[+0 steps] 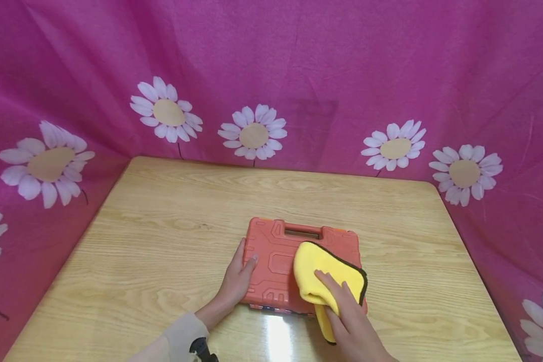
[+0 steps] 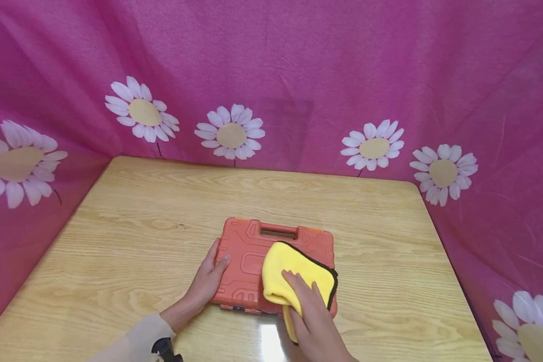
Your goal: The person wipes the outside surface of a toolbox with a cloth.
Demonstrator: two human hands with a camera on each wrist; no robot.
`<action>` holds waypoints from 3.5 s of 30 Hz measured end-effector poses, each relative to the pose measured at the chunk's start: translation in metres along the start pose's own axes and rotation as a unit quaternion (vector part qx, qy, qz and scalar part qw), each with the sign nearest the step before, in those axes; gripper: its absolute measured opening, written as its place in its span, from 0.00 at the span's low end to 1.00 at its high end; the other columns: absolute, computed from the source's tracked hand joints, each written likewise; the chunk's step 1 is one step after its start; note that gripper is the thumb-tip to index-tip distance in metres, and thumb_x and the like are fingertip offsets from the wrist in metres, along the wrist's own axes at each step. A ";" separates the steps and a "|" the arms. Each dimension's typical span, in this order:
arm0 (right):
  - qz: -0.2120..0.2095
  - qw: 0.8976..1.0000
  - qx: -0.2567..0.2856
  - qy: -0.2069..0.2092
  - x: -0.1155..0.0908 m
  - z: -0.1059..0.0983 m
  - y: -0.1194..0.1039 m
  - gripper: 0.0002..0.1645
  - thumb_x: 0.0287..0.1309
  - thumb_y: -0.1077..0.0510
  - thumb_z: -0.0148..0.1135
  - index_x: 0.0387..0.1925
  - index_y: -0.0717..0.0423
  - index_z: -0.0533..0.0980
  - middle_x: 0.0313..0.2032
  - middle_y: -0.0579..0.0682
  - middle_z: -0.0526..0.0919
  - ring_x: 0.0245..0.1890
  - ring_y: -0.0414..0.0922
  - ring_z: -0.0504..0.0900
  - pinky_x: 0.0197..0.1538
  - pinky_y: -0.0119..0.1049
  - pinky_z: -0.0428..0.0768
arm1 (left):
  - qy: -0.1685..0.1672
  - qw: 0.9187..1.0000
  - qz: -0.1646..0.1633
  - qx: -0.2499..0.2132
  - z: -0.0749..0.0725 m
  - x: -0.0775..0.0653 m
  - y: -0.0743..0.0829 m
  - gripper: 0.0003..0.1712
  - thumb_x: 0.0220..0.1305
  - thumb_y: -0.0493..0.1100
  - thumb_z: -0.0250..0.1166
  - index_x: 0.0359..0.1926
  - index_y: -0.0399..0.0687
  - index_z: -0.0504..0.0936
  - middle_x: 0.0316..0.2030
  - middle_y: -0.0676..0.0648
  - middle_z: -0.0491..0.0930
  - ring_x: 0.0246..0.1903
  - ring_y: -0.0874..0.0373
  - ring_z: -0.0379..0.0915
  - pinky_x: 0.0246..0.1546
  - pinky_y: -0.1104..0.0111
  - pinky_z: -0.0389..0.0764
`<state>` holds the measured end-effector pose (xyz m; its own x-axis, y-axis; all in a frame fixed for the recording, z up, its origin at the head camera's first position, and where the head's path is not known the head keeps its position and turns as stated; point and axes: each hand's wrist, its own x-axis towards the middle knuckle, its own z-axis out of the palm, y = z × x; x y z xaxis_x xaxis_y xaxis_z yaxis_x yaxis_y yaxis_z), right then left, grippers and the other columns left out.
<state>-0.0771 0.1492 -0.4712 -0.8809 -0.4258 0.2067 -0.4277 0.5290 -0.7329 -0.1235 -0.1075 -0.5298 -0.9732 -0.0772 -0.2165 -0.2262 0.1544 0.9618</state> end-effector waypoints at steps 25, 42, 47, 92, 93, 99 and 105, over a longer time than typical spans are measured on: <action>-0.269 0.927 -0.233 -0.121 0.030 0.071 -0.025 0.28 0.44 0.56 0.74 0.52 0.42 0.83 0.52 0.41 0.75 0.59 0.44 0.69 0.61 0.55 0.66 | -0.040 0.998 0.030 -0.034 -0.004 0.000 -0.003 0.39 0.81 0.49 0.46 0.80 0.45 0.38 0.77 0.40 0.49 0.75 0.44 0.45 0.72 0.50 0.49; -0.270 0.927 -0.247 -0.086 0.029 0.079 -0.017 0.26 0.41 0.60 0.73 0.47 0.39 0.85 0.41 0.37 0.76 0.49 0.42 0.71 0.52 0.48 0.68 | -0.027 0.999 0.021 -0.005 -0.004 -0.003 0.001 0.40 0.80 0.50 0.49 0.79 0.42 0.40 0.77 0.37 0.48 0.75 0.40 0.42 0.72 0.46 0.46; -0.268 0.926 -0.251 -0.090 0.026 0.076 -0.012 0.25 0.43 0.59 0.72 0.48 0.39 0.84 0.42 0.37 0.76 0.49 0.42 0.71 0.53 0.47 0.68 | -0.017 1.000 0.022 0.014 -0.004 -0.001 0.000 0.39 0.79 0.50 0.49 0.79 0.42 0.42 0.76 0.37 0.49 0.75 0.40 0.42 0.71 0.45 0.47; -0.263 0.929 -0.257 -0.032 -0.020 0.008 0.047 0.22 0.33 0.53 0.75 0.39 0.36 0.87 0.35 0.33 0.72 0.42 0.39 0.68 0.44 0.46 0.64 | -0.012 0.999 0.021 0.043 -0.006 0.000 0.000 0.38 0.79 0.49 0.49 0.79 0.41 0.44 0.75 0.34 0.52 0.71 0.38 0.52 0.70 0.43 0.52; -0.257 0.931 -0.256 -0.034 -0.021 0.007 0.047 0.23 0.32 0.54 0.75 0.38 0.36 0.87 0.34 0.32 0.72 0.41 0.38 0.68 0.44 0.46 0.64 | -0.012 0.999 0.022 0.043 -0.006 0.000 0.000 0.38 0.79 0.49 0.49 0.79 0.41 0.44 0.75 0.34 0.52 0.71 0.38 0.52 0.70 0.43 0.52; -0.235 0.938 -0.251 -0.035 -0.023 0.000 0.050 0.24 0.29 0.56 0.76 0.36 0.34 0.87 0.33 0.30 0.71 0.41 0.37 0.67 0.42 0.45 0.63 | -0.017 0.999 0.024 0.035 -0.006 0.000 0.000 0.38 0.79 0.49 0.49 0.79 0.42 0.44 0.75 0.35 0.51 0.73 0.38 0.48 0.70 0.43 0.50; -0.222 0.948 -0.227 -0.019 -0.025 -0.006 0.054 0.26 0.26 0.61 0.74 0.35 0.35 0.88 0.33 0.29 0.70 0.40 0.36 0.67 0.42 0.43 0.61 | -0.024 0.999 0.026 0.027 -0.007 -0.001 -0.002 0.38 0.79 0.49 0.49 0.80 0.44 0.43 0.76 0.36 0.50 0.73 0.39 0.48 0.70 0.43 0.49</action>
<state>-0.0793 0.1928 -0.5123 -0.5893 -0.7019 0.4000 -0.8054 0.5493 -0.2225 -0.1219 -0.1148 -0.5299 -0.9843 -0.0197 -0.1757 -0.1759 0.2100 0.9618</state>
